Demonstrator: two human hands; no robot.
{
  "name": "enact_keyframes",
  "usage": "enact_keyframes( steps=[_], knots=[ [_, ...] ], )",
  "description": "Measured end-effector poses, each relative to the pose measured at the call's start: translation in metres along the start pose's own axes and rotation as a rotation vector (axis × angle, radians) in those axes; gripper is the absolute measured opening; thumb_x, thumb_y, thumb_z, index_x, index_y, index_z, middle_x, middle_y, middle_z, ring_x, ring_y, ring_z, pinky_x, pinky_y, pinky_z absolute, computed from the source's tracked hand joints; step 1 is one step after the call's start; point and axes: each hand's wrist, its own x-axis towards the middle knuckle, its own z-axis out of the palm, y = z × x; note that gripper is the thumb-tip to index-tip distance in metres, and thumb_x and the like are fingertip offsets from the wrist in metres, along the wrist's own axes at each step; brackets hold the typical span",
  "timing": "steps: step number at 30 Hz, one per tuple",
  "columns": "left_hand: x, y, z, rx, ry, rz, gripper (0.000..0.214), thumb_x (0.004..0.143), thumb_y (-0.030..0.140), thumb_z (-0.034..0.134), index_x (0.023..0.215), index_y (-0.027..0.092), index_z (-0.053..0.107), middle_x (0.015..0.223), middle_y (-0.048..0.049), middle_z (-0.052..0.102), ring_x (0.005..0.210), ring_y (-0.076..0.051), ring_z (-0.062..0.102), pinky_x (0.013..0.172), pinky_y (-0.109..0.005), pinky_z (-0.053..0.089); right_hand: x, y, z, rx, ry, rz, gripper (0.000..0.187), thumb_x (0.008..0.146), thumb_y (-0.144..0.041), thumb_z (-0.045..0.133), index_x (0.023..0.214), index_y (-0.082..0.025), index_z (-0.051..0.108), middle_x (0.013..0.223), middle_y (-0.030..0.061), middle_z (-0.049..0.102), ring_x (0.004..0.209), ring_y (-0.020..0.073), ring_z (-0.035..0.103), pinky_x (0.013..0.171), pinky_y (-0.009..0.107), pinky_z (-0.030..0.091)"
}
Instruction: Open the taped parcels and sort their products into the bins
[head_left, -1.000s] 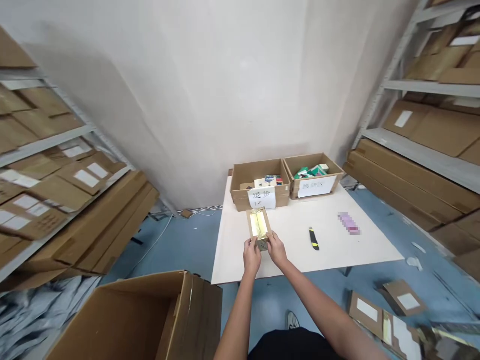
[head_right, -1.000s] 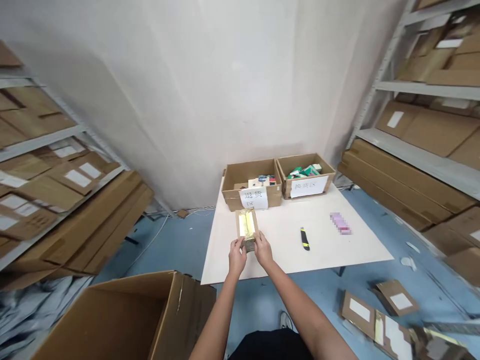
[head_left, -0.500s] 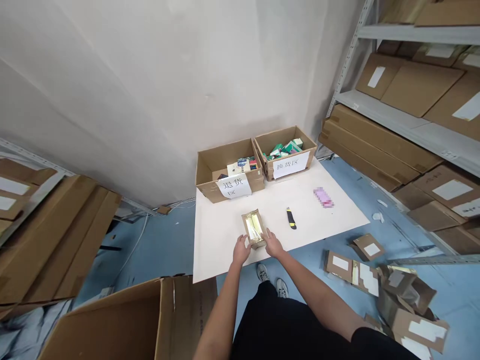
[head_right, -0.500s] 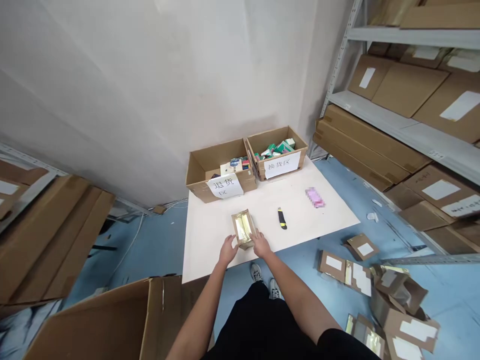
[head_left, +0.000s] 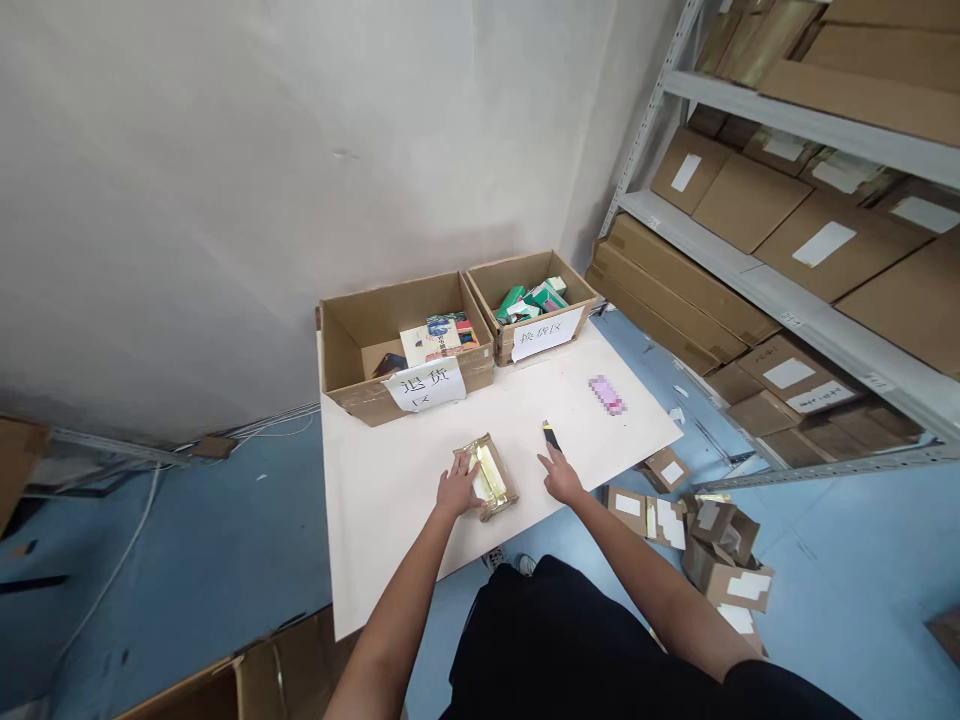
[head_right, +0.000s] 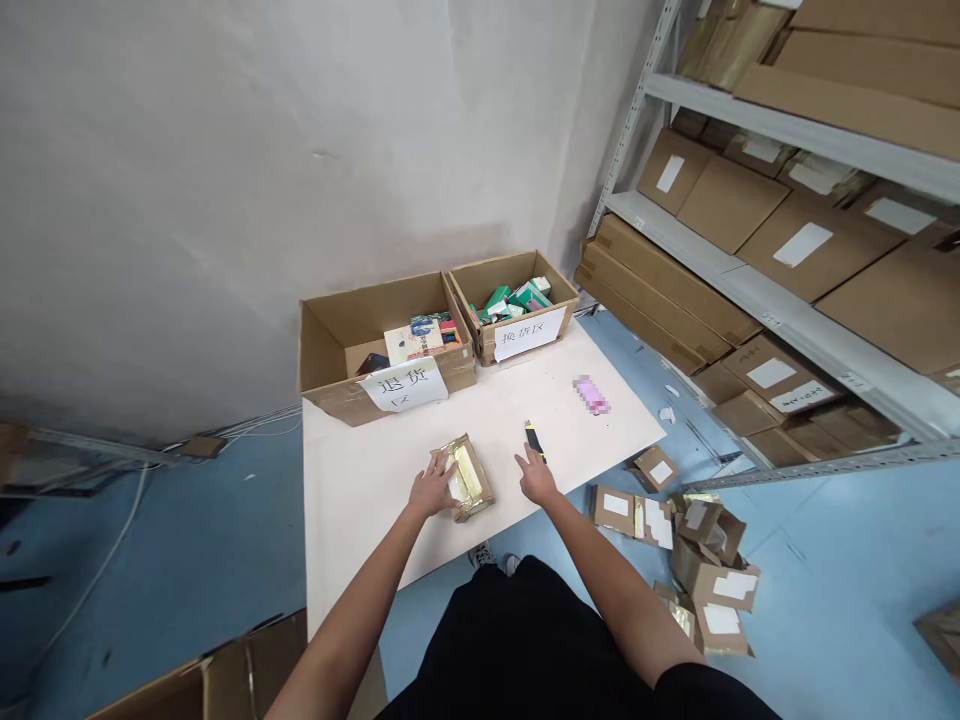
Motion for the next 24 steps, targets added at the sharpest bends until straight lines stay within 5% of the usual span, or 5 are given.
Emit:
enact_keyframes(
  steps=[7,11,18,24],
  knots=[
    [0.006,0.003,0.002,-0.069,0.014,-0.032,0.108,0.075,0.056,0.082,0.167,0.04,0.027,0.18,-0.0024,0.001,0.166,-0.034,-0.005,0.127,-0.063,0.021,-0.002,0.025,0.017,0.057,-0.091,0.258,0.079,0.086,-0.007,0.054,0.163,-0.021,0.044,0.177,0.0115,0.021,0.158,0.0338,0.029,0.116,0.043,0.045],
    [0.014,0.014,-0.002,-0.091,0.029,-0.075,0.103,0.083,0.063,0.073,0.169,0.036,0.023,0.18,-0.0041,-0.004,0.166,-0.034,-0.007,0.123,-0.061,0.032,0.009,0.04,0.019,0.086,-0.12,0.353,0.082,0.083,-0.009,0.058,0.163,-0.023,0.043,0.176,0.0123,0.023,0.155,0.0345,0.034,0.115,0.045,0.045],
    [0.021,0.02,0.002,-0.072,0.04,-0.109,0.101,0.087,0.074,0.063,0.169,0.031,0.025,0.18,-0.0067,-0.002,0.166,-0.033,-0.007,0.115,-0.054,0.044,0.049,0.061,0.011,0.106,-0.21,0.405,0.078,0.09,-0.018,0.058,0.165,-0.022,0.037,0.171,0.0152,0.03,0.151,0.033,0.041,0.115,0.042,0.043],
    [0.032,0.021,-0.006,-0.031,-0.006,-0.136,0.1,0.087,0.071,0.064,0.169,0.03,0.024,0.18,-0.0069,-0.004,0.165,-0.034,-0.01,0.112,-0.053,0.046,0.073,0.054,0.028,0.112,-0.226,0.403,0.077,0.093,-0.024,0.062,0.165,-0.023,0.035,0.156,0.0202,0.045,0.138,0.0347,0.051,0.104,0.04,0.05]
  ],
)
